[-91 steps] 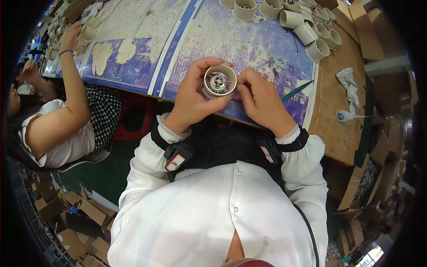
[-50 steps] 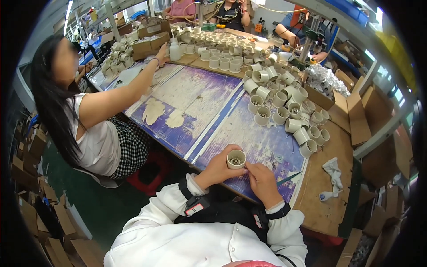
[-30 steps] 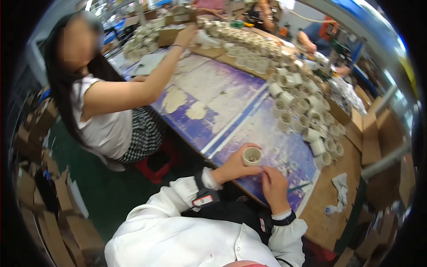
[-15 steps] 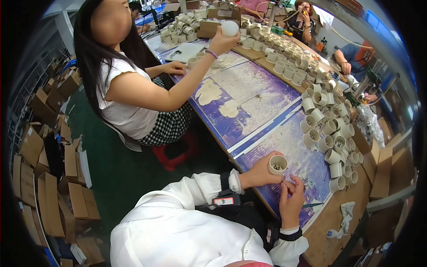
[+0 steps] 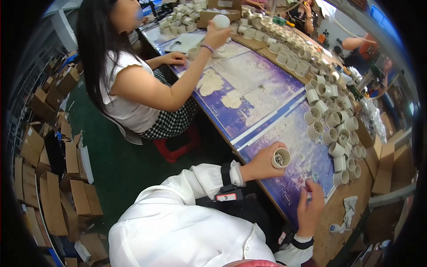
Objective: The person applies glue to a plastic housing, inserts a motor with wires, and uses tweezers to tuck the wires into internal slots before setting the assembly aside.
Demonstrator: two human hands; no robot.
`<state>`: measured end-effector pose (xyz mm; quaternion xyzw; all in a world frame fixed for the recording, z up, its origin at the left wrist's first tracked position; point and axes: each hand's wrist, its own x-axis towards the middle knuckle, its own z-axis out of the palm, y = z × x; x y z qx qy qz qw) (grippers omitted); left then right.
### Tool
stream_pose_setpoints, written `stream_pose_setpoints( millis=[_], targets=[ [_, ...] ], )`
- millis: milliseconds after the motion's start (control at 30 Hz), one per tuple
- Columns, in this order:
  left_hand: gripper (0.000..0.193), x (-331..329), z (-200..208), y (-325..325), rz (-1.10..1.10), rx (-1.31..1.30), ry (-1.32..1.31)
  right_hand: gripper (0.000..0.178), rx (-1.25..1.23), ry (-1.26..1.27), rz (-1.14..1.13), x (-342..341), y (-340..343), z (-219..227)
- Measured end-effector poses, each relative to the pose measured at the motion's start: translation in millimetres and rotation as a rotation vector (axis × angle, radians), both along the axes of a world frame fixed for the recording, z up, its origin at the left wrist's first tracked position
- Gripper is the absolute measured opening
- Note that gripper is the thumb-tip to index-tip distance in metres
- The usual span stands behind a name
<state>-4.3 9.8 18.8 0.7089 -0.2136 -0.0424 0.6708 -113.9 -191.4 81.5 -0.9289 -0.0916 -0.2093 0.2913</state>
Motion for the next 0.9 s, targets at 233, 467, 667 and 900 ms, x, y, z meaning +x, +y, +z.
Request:
stream_pose_setpoints(
  millis=[233, 467, 667, 900],
  targets=[
    [0.054, 1, -5, 1, 0.051, 0.052, -0.035, 0.028, -0.171, 0.181, -0.066, -27, -40, 13],
    [0.054, -1, -5, 2, 0.041, 0.03, -0.013, 0.037, -0.525, 0.18, -0.12, -42, -50, 0],
    [0.053, 1, -4, 0, 0.032, 0.028, -0.011, 0.038, -0.526, 0.211, -0.046, -41, -59, -14],
    [0.053, 3, -5, 1, 0.034, 0.061, -0.035, 0.028, -0.625, 0.153, 0.016, -22, -57, -9]
  ],
)
